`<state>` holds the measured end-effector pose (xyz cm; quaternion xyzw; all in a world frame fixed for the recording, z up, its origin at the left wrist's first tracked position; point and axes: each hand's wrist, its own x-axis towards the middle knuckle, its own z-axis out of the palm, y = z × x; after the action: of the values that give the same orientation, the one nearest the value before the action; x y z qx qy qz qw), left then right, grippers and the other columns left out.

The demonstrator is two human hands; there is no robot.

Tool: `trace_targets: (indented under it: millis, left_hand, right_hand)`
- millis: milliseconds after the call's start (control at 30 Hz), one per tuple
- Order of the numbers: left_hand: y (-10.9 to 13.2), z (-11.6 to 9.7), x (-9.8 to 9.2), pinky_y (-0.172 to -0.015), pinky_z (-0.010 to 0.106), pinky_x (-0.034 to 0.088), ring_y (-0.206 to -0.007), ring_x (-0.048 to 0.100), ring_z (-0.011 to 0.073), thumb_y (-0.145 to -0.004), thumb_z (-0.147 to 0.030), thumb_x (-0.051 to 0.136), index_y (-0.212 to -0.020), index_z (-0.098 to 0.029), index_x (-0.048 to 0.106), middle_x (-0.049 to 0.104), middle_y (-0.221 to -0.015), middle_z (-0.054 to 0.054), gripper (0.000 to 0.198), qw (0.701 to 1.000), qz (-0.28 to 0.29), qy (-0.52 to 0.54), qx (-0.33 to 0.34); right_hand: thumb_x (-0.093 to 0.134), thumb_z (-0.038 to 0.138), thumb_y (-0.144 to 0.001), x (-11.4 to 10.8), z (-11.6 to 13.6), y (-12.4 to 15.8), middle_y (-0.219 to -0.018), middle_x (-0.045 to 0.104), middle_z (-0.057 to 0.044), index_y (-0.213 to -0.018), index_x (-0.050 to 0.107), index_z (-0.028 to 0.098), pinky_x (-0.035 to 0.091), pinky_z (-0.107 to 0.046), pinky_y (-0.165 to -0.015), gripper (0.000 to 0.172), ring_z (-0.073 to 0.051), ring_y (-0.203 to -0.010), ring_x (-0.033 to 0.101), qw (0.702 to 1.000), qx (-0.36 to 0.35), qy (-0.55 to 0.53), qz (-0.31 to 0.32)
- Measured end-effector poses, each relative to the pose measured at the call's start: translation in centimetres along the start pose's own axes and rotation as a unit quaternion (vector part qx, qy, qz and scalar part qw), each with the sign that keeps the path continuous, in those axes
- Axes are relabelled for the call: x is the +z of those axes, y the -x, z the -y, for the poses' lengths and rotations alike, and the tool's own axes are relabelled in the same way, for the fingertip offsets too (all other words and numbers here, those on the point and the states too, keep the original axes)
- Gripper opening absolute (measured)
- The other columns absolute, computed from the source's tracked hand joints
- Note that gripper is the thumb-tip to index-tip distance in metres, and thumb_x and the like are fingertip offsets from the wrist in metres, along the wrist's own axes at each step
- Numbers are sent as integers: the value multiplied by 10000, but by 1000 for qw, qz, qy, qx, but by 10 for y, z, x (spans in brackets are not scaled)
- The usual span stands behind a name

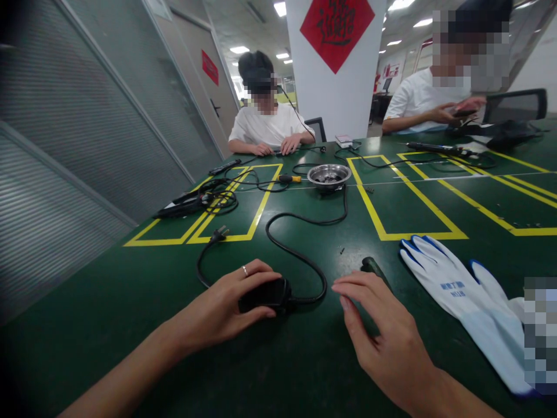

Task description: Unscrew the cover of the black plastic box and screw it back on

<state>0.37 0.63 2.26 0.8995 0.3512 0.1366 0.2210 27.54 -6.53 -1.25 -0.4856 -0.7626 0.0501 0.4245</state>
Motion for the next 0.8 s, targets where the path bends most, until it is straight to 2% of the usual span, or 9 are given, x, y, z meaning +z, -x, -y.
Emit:
trace_targets:
  millis: [233,500,600,667,733,800]
  left_hand:
    - [-1,4,6,-940,395,470,-1054,557,235,-846,-307,667,-1240,-225,523,536,-1177,67,428,999,42,-24,-1]
    - [-1,2,10,-969,427,454,-1102,546,251,-884,-357,622,-1267,-225,492,545,-1222,84,425,997,51,-65,5]
    - [-1,-2,10,-1083,500,330,-1298,393,311,-855,-468,628,-1356,-224,408,388,-1439,118,600,993,9,-115,25]
    - [-1,-5,14,-1128,529,240,-1380,268,337,-835,-545,612,-1431,-203,300,281,-1513,134,755,990,-20,-136,33]
    - [-2,-6,21,-1135,524,228,-1394,253,332,-859,-551,572,-1461,-187,238,306,-1507,138,779,989,-13,-140,36]
    - [-3,-5,29,-1125,497,265,-1378,306,315,-896,-497,545,-1465,-184,228,363,-1479,135,723,990,14,-137,25]
  right_hand:
    - [561,67,-802,0,-1,1,-1088,592,-47,-1112,565,211,456,-360,-950,341,-154,-1088,543,1000,-13,-10,3]
    - [556,96,-817,2,-4,1,-1087,600,-40,-1112,563,223,454,-362,-953,321,-155,-1086,546,1000,-11,9,7]
    - [533,179,-849,-3,-10,-7,-1081,604,-51,-1102,569,228,488,-357,-876,260,-168,-1033,570,997,11,72,5]
    - [533,300,-857,-9,-19,-10,-1067,612,-66,-1093,580,230,507,-384,-797,251,-206,-983,592,986,52,160,9]
    - [546,449,-827,-14,-31,-8,-970,640,-80,-1039,611,223,507,-398,-658,316,-245,-850,626,964,117,234,45]
    - [563,530,-786,-15,-43,-2,-769,647,-73,-917,640,199,448,-352,-491,365,-230,-618,618,949,172,250,91]
